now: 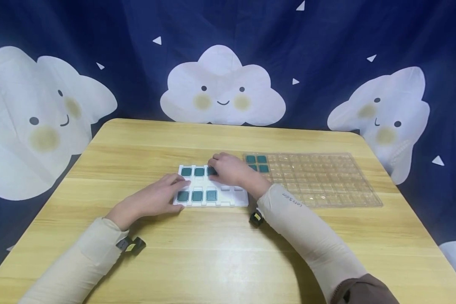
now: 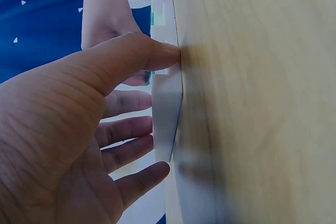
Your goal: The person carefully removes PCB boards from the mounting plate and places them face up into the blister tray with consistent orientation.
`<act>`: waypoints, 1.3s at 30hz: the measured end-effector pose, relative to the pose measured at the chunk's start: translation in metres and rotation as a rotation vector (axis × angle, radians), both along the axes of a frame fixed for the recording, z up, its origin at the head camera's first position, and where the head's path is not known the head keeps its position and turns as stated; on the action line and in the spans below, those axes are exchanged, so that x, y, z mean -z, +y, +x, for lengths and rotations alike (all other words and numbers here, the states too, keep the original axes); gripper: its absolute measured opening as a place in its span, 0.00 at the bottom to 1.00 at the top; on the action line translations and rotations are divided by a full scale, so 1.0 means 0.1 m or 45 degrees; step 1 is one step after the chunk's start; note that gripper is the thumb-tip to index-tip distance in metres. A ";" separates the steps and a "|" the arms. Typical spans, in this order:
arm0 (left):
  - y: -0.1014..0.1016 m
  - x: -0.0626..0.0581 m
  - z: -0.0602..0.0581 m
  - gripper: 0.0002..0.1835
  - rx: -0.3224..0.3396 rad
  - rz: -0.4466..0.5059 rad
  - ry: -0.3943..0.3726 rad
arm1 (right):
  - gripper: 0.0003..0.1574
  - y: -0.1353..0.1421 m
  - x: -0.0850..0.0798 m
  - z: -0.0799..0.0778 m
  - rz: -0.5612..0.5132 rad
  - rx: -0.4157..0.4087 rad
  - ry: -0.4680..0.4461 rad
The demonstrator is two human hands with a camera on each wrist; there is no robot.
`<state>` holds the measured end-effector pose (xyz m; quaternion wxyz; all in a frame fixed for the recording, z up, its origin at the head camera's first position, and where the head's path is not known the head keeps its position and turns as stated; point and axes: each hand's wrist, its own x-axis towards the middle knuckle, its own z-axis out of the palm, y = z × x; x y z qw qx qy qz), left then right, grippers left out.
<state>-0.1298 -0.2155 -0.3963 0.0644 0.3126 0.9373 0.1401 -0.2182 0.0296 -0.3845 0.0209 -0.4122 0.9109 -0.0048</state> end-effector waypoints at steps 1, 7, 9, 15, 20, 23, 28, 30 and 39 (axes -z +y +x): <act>0.00 0.00 0.00 0.40 0.000 -0.001 -0.002 | 0.28 0.00 -0.01 0.01 0.007 -0.006 0.014; 0.00 0.00 0.00 0.40 -0.003 -0.006 -0.012 | 0.28 0.01 -0.01 0.03 0.013 -0.006 0.055; 0.01 0.00 0.00 0.40 -0.010 -0.012 -0.017 | 0.28 0.02 -0.01 0.04 0.007 0.004 0.051; 0.01 0.01 0.01 0.41 -0.030 -0.023 -0.041 | 0.28 0.06 -0.03 0.06 -0.023 0.013 0.028; 0.01 -0.01 0.01 0.41 -0.031 -0.020 -0.035 | 0.27 0.12 -0.04 0.07 -0.058 -0.037 0.049; 0.01 -0.01 0.01 0.41 -0.027 -0.018 -0.030 | 0.27 0.16 -0.04 0.08 -0.085 -0.067 0.055; 0.01 -0.02 0.01 0.40 -0.023 -0.018 -0.025 | 0.27 0.23 -0.04 0.09 -0.093 -0.088 0.061; 0.01 -0.02 0.01 0.40 -0.022 -0.019 -0.025 | 0.27 0.25 -0.05 0.10 -0.087 -0.088 0.072; 0.01 -0.02 0.00 0.40 -0.015 -0.028 -0.022 | 0.26 0.35 -0.13 0.14 -0.088 -0.107 0.118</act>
